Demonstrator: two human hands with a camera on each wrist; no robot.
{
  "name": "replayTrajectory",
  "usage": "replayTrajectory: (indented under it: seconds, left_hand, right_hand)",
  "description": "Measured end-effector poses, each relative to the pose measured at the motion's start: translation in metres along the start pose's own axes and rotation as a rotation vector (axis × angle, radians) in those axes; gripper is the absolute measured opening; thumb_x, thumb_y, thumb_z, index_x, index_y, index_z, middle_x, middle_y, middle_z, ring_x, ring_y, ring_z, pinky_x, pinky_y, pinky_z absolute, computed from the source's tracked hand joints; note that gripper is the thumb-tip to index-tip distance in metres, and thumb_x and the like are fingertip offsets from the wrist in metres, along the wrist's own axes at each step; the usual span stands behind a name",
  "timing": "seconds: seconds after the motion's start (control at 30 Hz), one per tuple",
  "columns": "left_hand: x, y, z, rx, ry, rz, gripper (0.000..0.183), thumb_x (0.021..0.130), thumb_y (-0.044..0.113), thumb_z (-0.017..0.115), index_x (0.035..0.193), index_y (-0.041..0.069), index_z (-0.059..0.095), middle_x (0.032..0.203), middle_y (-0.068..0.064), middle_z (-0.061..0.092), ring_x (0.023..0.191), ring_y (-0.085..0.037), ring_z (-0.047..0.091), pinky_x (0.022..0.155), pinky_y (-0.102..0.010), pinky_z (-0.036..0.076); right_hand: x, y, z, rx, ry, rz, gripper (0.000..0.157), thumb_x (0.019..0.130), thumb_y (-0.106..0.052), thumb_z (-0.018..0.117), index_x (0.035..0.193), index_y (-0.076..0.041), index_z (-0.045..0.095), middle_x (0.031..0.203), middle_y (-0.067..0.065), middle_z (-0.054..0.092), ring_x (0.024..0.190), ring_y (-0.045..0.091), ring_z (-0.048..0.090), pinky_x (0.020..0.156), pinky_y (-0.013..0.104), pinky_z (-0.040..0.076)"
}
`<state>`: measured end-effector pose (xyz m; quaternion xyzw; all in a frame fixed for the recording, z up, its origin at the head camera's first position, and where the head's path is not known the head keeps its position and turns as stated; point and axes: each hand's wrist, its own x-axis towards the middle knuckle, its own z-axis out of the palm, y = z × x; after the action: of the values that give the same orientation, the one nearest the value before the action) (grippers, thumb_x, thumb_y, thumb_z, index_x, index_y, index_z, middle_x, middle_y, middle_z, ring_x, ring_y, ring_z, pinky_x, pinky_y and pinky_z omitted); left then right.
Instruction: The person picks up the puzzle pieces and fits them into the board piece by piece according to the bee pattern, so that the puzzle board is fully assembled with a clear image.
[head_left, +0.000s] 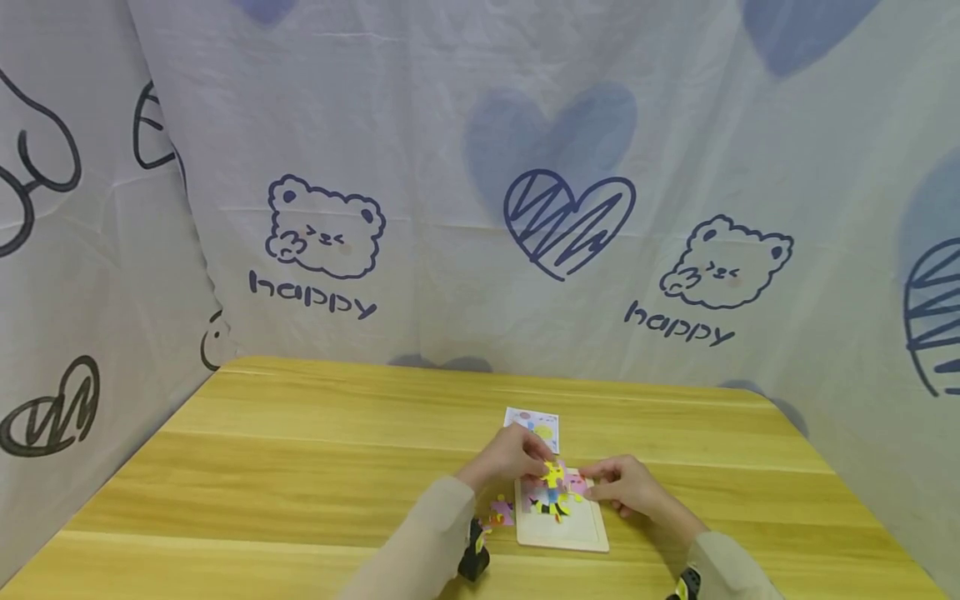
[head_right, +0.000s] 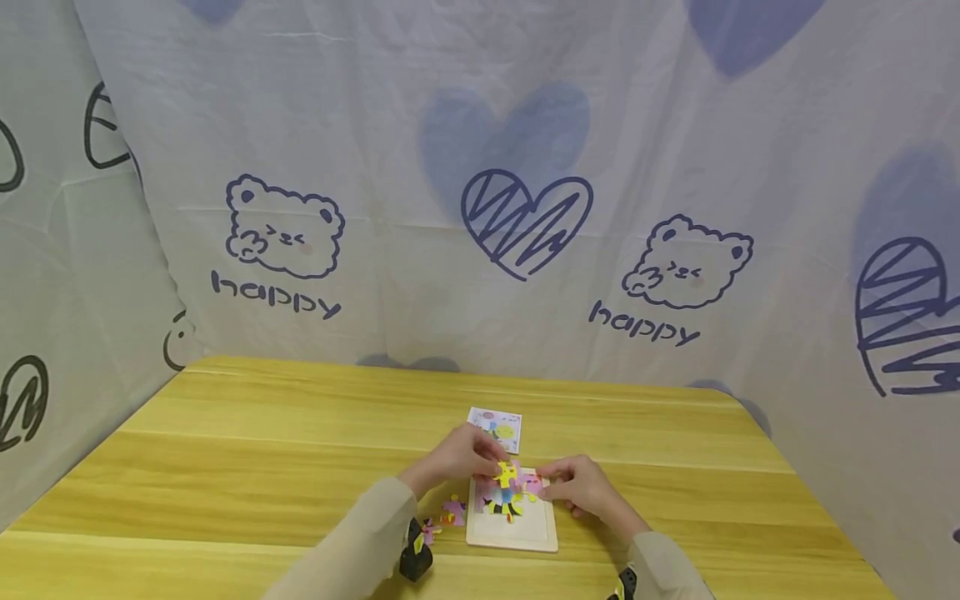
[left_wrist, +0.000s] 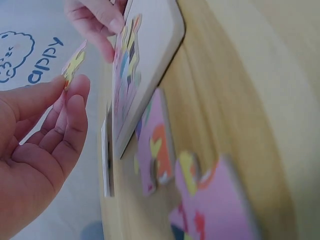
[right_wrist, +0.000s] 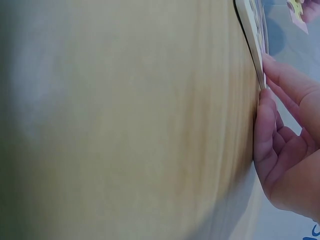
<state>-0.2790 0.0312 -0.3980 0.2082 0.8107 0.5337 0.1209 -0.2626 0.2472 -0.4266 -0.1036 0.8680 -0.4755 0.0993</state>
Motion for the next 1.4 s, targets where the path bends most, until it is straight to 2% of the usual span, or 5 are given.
replayTrajectory:
  seconds: [0.47, 0.77, 1.0, 1.2, 1.4]
  left_hand:
    - [0.004, 0.004, 0.020, 0.001, -0.042, -0.012, 0.006, 0.077, -0.007, 0.064, 0.078, -0.002, 0.067, 0.061, -0.006, 0.061, 0.051, -0.019, 0.059, 0.047, -0.027, 0.049]
    - [0.004, 0.002, 0.028, 0.058, -0.065, -0.009, 0.006, 0.077, -0.005, 0.064, 0.076, 0.000, 0.067, 0.060, -0.002, 0.061, 0.047, -0.014, 0.056, 0.044, -0.023, 0.046]
    - [0.004, 0.002, 0.031, 0.079, -0.063, -0.039, 0.007, 0.075, -0.005, 0.066, 0.071, 0.001, 0.067, 0.059, -0.002, 0.061, 0.045, -0.012, 0.055, 0.043, -0.021, 0.046]
    - [0.007, -0.001, 0.034, 0.176, -0.044, -0.006, 0.010, 0.074, -0.003, 0.068, 0.067, 0.004, 0.067, 0.054, 0.003, 0.057, 0.043, -0.005, 0.045, 0.040, -0.017, 0.037]
    - [0.010, -0.004, 0.038, 0.279, -0.036, -0.016, 0.014, 0.073, 0.000, 0.070, 0.062, 0.007, 0.065, 0.052, 0.006, 0.053, 0.045, -0.005, 0.042, 0.040, -0.017, 0.034]
  right_hand:
    - [0.000, -0.001, -0.003, -0.022, -0.031, 0.017, 0.037, 0.077, -0.015, 0.070, 0.108, 0.004, 0.062, 0.056, -0.004, 0.041, 0.044, 0.007, 0.037, 0.037, 0.018, 0.033]
    - [0.001, -0.002, -0.005, -0.041, -0.051, 0.036, 0.033, 0.080, -0.011, 0.066, 0.110, 0.002, 0.061, 0.055, -0.004, 0.041, 0.044, 0.007, 0.038, 0.038, 0.018, 0.034]
    - [0.001, 0.000, -0.004, -0.042, -0.060, 0.007, 0.032, 0.080, -0.008, 0.065, 0.109, 0.004, 0.061, 0.055, -0.004, 0.041, 0.045, 0.007, 0.039, 0.038, 0.018, 0.035]
    - [0.001, -0.001, -0.004, -0.028, -0.062, -0.004, 0.031, 0.079, -0.005, 0.064, 0.109, 0.006, 0.060, 0.055, -0.004, 0.041, 0.044, 0.007, 0.039, 0.038, 0.018, 0.035]
    - [-0.001, -0.001, -0.004, -0.030, -0.052, 0.012, 0.031, 0.080, -0.006, 0.064, 0.109, 0.005, 0.060, 0.055, -0.003, 0.041, 0.044, 0.007, 0.038, 0.038, 0.018, 0.034]
